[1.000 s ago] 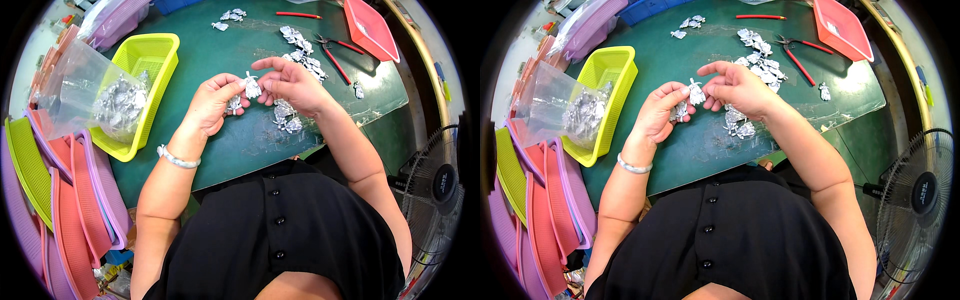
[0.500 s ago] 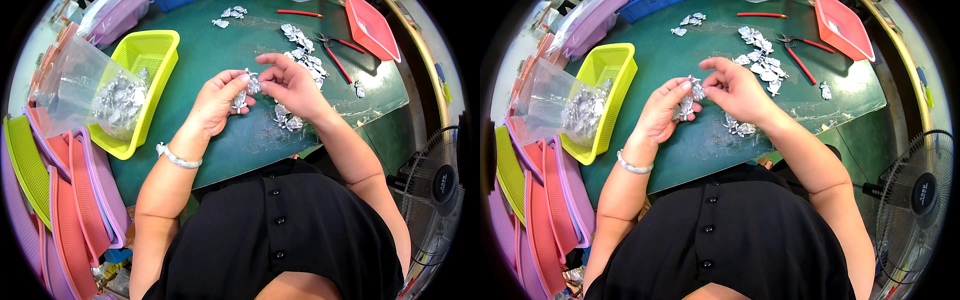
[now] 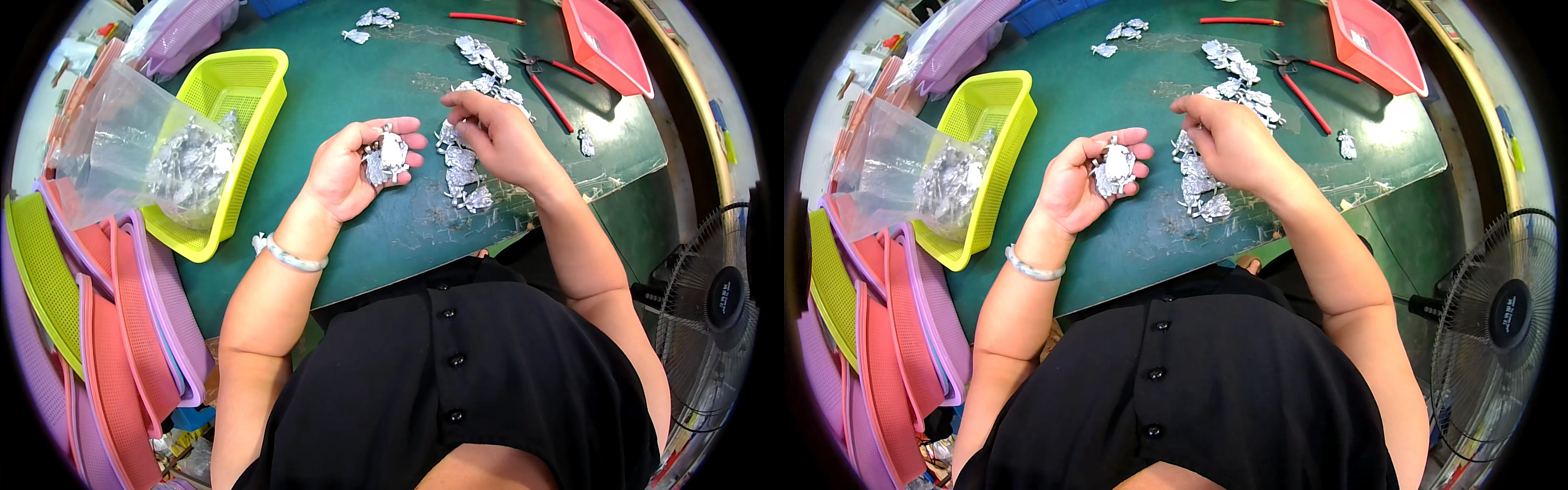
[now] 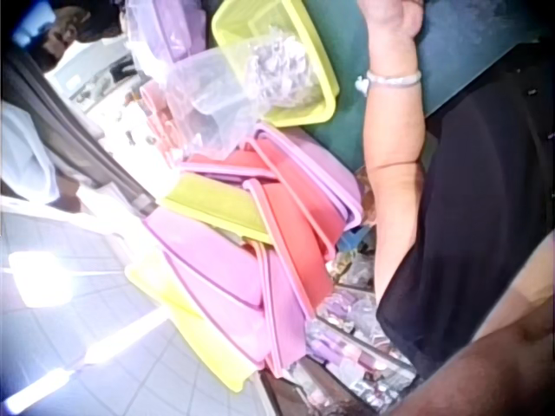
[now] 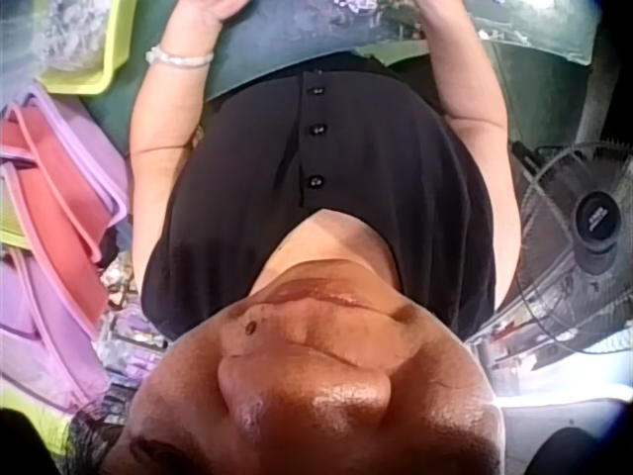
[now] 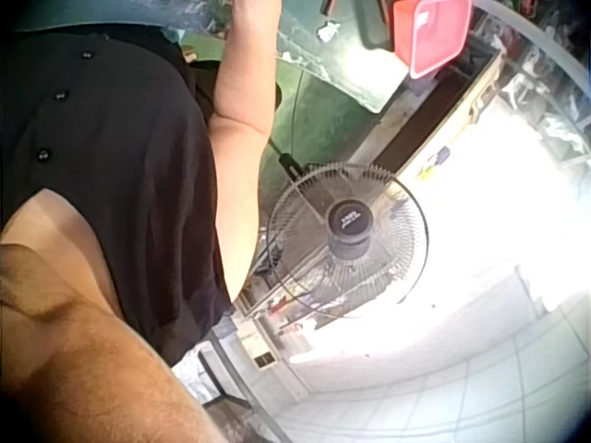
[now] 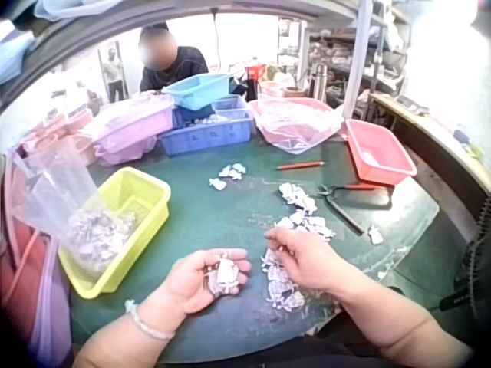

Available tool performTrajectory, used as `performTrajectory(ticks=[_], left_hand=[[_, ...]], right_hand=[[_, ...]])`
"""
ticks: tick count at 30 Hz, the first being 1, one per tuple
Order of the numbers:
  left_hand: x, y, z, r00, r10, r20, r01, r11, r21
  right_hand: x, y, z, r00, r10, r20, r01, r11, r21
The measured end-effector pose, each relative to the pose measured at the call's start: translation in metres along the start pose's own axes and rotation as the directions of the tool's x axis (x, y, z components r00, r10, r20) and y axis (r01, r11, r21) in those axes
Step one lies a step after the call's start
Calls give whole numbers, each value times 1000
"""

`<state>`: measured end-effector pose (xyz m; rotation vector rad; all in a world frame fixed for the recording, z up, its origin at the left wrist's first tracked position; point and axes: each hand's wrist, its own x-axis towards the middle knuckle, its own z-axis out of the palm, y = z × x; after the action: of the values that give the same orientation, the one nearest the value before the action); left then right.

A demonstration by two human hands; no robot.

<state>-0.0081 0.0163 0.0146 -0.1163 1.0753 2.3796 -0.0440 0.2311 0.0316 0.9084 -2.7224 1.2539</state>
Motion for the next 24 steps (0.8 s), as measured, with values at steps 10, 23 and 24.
performTrajectory(ticks=[10, 23, 24], left_hand=[[1, 0, -4, 994, -35, 108, 48, 992, -115], [-1, 0, 2, 999, 7, -54, -7, 1000, 13], [-1, -1, 2, 998, 1, -55, 4, 997, 82]], right_hand=[[-3, 1, 5, 982, -185, 34, 188, 961, -203], [5, -9, -3, 984, 80, 162, -176, 629, 757], [6, -9, -3, 980, 78, 182, -194, 559, 806]])
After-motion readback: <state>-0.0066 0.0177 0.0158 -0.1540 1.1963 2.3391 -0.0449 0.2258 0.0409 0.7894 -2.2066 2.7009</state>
